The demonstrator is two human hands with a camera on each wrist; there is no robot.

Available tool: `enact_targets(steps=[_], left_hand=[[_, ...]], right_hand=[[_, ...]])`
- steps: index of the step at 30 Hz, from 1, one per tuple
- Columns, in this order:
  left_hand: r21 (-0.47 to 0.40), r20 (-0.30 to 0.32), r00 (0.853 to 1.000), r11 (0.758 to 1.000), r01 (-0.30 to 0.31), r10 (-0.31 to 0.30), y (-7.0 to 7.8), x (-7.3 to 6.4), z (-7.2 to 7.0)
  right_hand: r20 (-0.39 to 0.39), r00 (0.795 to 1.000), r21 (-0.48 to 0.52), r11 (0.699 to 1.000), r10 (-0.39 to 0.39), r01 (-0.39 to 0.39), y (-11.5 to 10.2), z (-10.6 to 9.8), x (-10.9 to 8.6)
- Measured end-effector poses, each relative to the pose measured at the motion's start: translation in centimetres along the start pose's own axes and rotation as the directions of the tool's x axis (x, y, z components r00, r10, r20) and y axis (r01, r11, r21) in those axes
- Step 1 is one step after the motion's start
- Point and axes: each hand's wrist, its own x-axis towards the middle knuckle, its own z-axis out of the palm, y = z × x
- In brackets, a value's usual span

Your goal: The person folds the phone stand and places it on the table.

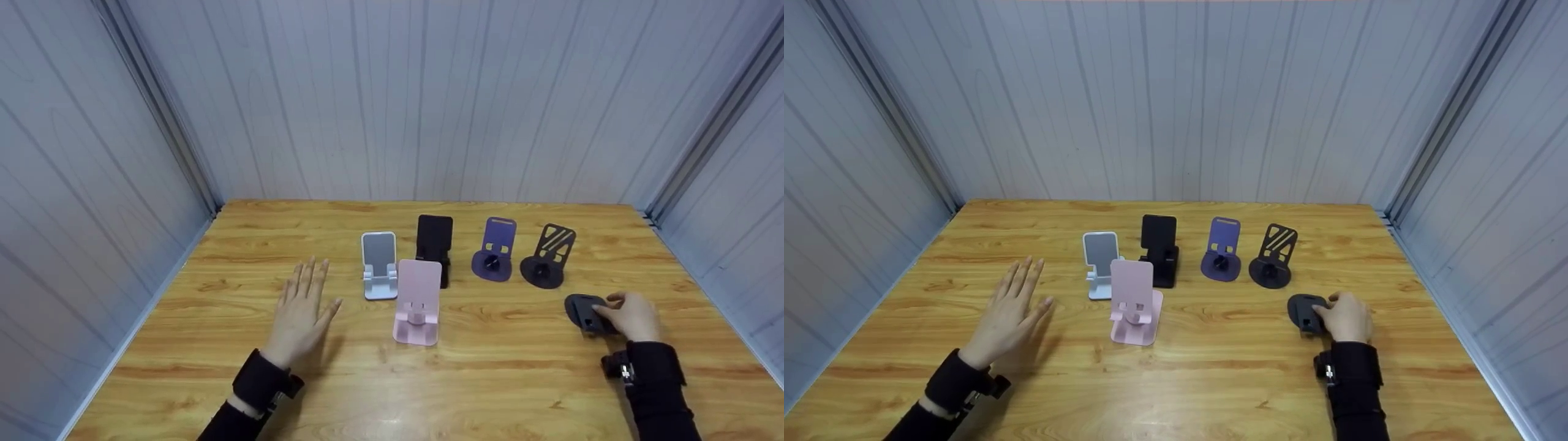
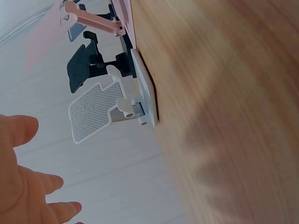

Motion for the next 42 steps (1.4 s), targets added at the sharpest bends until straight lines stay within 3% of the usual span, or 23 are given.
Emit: enact_targets(steps=[4,14,24,35,42], left_hand=[[-0.005,0.004,1.0,1.0,0.007,-0.007,-0.3,0.0,0.0],[0.006,-0.003,1.0,1.0,0.004,-0.004,-0.5,0.0,0.1],[0.026,-0.004,1.0,1.0,-0.002,0.003,-0.6,0.0,0.1],[0.002,0.011,1.0,1.0,0.003,-0.003,-0.6,0.0,0.1],[0.004,0.026,1.0,1.0,0.011,-0.011,-0.6,0.0,0.1]], right_hand=[[-0.001,0.999,-0.036,0.999,0.032,-0.032,-0.4,-0.2,-0.2],[0.014,1.0,-0.056,0.998,0.017,-0.016,-0.5,-0.5,-0.3],[0.09,0.995,-0.094,0.994,-0.044,0.053,-1.3,-1.2,-0.5],[0.158,0.974,-0.009,0.987,-0.16,0.163,-2.1,-1.4,-0.3],[0.243,0.957,0.137,0.982,-0.16,0.129,-3.2,-2.2,-0.2]])
